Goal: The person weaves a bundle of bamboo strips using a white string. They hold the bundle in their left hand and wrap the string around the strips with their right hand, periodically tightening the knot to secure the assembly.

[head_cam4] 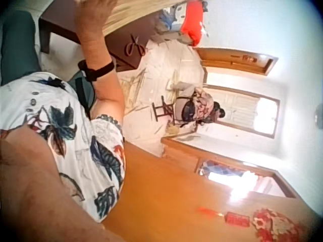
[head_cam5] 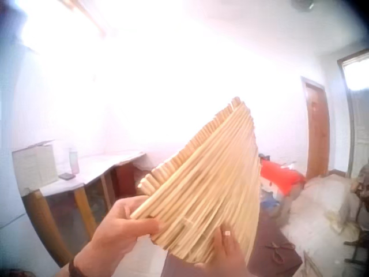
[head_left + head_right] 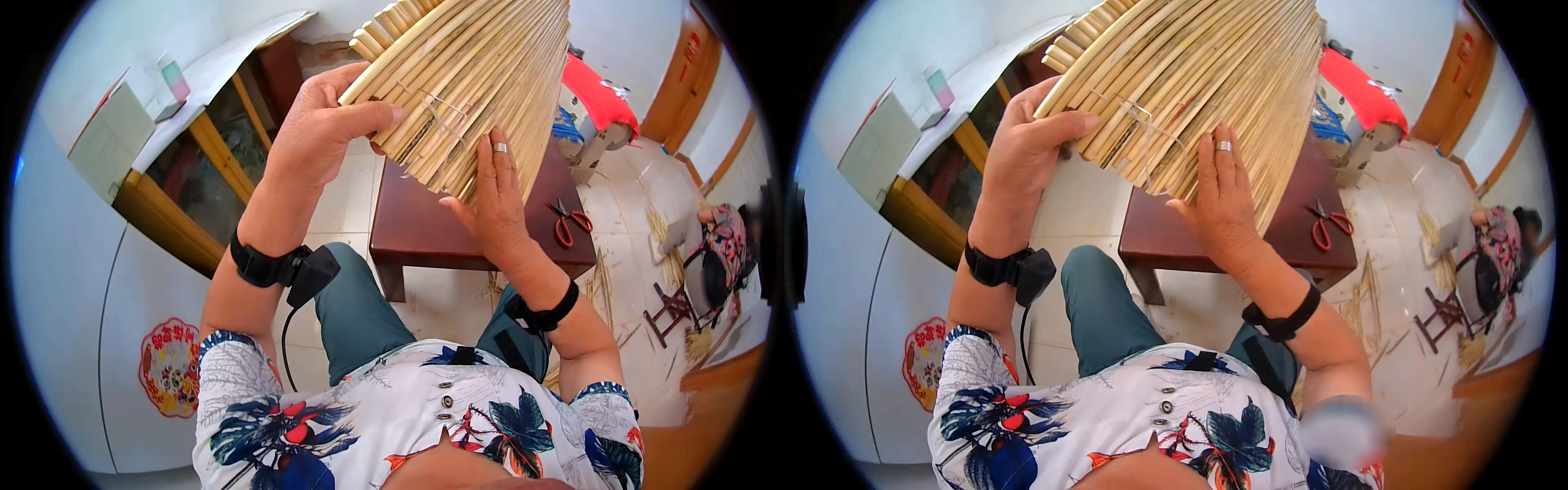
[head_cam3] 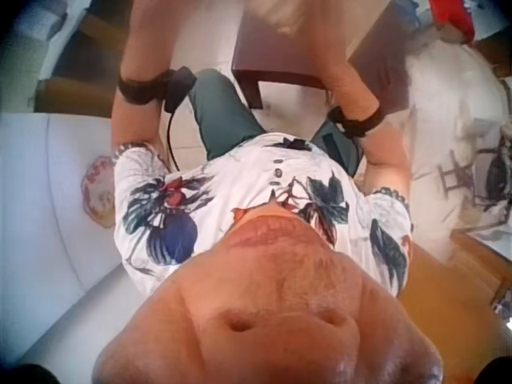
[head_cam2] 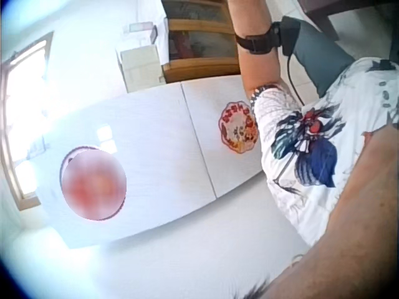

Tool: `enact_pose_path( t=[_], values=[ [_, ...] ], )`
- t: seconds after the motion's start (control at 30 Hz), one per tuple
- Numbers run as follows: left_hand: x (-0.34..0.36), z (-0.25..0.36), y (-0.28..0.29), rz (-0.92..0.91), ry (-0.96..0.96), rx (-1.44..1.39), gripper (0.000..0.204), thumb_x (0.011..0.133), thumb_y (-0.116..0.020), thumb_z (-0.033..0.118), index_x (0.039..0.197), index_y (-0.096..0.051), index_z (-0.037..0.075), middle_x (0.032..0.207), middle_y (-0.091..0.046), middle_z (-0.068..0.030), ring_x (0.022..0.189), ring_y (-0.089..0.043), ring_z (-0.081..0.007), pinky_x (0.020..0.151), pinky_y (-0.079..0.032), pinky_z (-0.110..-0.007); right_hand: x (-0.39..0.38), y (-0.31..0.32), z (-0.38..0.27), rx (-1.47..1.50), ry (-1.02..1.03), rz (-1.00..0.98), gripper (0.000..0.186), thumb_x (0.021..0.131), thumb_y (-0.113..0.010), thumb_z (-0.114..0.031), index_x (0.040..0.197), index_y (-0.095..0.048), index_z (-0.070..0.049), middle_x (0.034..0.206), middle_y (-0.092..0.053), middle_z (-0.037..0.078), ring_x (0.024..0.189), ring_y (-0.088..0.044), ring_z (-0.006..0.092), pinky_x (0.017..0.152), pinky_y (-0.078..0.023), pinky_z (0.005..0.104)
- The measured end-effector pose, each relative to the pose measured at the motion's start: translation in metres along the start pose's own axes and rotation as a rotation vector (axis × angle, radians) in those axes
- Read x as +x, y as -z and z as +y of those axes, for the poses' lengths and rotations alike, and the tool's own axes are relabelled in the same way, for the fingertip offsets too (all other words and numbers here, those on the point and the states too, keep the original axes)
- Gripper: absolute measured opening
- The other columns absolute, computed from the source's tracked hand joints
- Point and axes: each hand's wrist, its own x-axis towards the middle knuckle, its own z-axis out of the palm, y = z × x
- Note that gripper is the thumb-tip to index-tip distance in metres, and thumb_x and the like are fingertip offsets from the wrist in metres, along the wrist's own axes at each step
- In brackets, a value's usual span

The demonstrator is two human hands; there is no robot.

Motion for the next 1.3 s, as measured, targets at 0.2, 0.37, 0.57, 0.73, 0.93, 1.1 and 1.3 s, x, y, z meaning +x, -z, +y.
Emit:
enact_pose_path(
  t=[0.2, 0.37, 0.57, 0.73, 0.93, 1.1, 1.3],
  values=[
    [0.003, 0.006, -0.034, 0.034, -0.069, 0.052, 0.036, 0.073, -0.067, 0.007, 0.106, -0.062, -0.006, 0.08, -0.064, -0.0053, 0.065, -0.058, -0.0086, 0.055, -0.046, -0.02, -0.014, -0.005, 0.007, -0.034, -0.034, 0.255, 0.094, 0.062, -0.078, -0.021, 0.134, -0.027, 0.012, 0.137, -0.028, 0.034, 0.126, -0.031, 0.05, 0.102, -0.03, 0.051],
    [0.017, 0.031, -0.044, -0.042, -0.134, 0.071, 0.036, 0.073, -0.068, 0.009, 0.105, -0.063, -0.006, 0.083, -0.066, -0.007, 0.068, -0.061, -0.009, 0.06, -0.047, -0.019, 0.006, 0.004, 0.007, -0.024, -0.027, 0.335, 0.096, 0.065, -0.077, -0.027, 0.135, -0.026, 0.012, 0.137, -0.025, 0.035, 0.126, -0.029, 0.0503, 0.103, -0.029, 0.0512],
    [0.012, 0.041, -0.055, -0.162, -0.201, 0.251, 0.03, 0.075, -0.066, 0.009, 0.101, -0.064, -0.006, 0.08, -0.064, -0.0037, 0.067, -0.057, -0.0059, 0.06, -0.047, -0.019, 0.007, -0.003, -0.002, 0.156, -0.051, 0.356, 0.106, 0.065, -0.079, -0.035, 0.138, -0.017, 0.01, 0.138, -0.021, 0.035, 0.124, -0.028, 0.0494, 0.102, -0.027, 0.052],
    [-0.011, 0.01, -0.083, -0.253, -0.176, 0.687, 0.022, 0.07, -0.065, 0.003, 0.091, -0.063, -0.006, 0.069, -0.055, 0.0005, 0.063, -0.049, -0.0021, 0.056, -0.041, -0.017, -0.021, -0.015, 0.017, 0.428, -0.268, 0.237, 0.108, 0.064, -0.081, -0.032, 0.139, -0.014, 0.009, 0.136, -0.027, 0.032, 0.121, -0.031, 0.048, 0.102, -0.028, 0.0498],
    [-0.053, -0.041, -0.095, -0.4, -0.397, 0.98, 0.033, 0.059, -0.068, 0.006, 0.091, -0.065, 0.002, 0.058, -0.055, -0.0099, 0.05, -0.055, -0.0195, 0.049, -0.044, -0.027, -0.07, -0.019, -0.007, 1.702, -1.02, 0.198, 0.065, 0.085, -0.059, -0.029, 0.135, -0.03, 0.001, 0.131, -0.042, 0.018, 0.118, -0.043, 0.0337, 0.101, -0.035, 0.0416],
    [-0.08, -0.058, -0.104, -0.406, -0.43, 0.968, 0.02, 0.061, -0.067, 0.014, 0.073, -0.053, 0.006, 0.054, -0.053, -0.0066, 0.051, -0.056, -0.0241, 0.046, -0.043, -0.036, -0.116, -0.023, -0.013, 1.627, -1.05, 0.0, 0.056, 0.088, -0.054, -0.029, 0.133, -0.036, -0.001, 0.131, -0.044, 0.016, 0.119, -0.044, 0.03, 0.1, -0.037, 0.0393],
    [-0.102, -0.067, -0.099, -0.47, -0.288, 0.956, 0.032, 0.055, -0.071, 0.006, 0.086, -0.064, 0.004, 0.06, -0.058, -0.0094, 0.051, -0.056, -0.0235, 0.048, -0.045, -0.032, -0.172, 0.004, 0.011, 1.106, -0.642, -0.341, 0.046, 0.093, -0.049, -0.028, 0.131, -0.043, -0.003, 0.131, -0.048, 0.013, 0.12, -0.045, 0.0257, 0.1, -0.039, 0.0366]
  ],
)
